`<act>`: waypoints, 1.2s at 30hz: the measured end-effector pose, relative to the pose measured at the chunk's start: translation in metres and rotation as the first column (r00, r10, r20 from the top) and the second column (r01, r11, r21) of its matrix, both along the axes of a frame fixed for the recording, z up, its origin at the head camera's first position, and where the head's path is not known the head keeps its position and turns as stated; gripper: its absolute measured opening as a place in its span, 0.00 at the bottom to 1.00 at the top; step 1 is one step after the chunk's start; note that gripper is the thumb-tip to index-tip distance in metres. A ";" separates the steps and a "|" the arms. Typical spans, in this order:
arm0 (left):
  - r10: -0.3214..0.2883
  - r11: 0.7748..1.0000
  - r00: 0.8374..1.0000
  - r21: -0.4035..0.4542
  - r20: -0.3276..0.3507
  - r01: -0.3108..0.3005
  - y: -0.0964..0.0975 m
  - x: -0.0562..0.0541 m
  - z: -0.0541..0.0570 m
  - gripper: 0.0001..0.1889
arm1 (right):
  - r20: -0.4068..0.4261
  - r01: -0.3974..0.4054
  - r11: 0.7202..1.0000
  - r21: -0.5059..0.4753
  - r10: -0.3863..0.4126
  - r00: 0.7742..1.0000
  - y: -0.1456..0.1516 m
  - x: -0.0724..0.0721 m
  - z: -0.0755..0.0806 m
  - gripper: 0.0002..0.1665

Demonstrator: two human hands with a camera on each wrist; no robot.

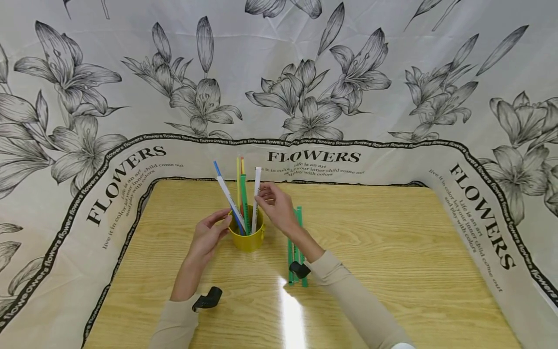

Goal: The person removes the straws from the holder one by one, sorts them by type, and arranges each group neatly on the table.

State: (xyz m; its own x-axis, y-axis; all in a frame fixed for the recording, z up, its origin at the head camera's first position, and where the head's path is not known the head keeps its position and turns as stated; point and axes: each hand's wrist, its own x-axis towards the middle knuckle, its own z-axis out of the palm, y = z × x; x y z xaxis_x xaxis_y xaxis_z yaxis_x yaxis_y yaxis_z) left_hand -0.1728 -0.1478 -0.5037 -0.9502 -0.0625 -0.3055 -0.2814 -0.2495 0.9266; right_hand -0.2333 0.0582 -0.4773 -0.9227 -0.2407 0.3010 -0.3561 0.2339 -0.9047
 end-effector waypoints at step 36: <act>0.000 1.000 1.000 0.011 0.003 0.000 -0.001 -0.001 -0.001 0.21 | -0.076 0.101 0.986 -0.131 -0.111 0.991 0.019 -0.005 0.037 0.17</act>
State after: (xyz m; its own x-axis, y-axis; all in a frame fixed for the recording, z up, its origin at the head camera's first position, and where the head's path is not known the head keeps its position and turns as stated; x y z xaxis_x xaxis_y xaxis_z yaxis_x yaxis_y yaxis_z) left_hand -0.1734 -0.1487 -0.5050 -0.9492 -0.0588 -0.3093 -0.2846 -0.2595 0.9229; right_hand -0.2381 0.0768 -0.4406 -0.9115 -0.0976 0.3994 -0.4105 0.1595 -0.8978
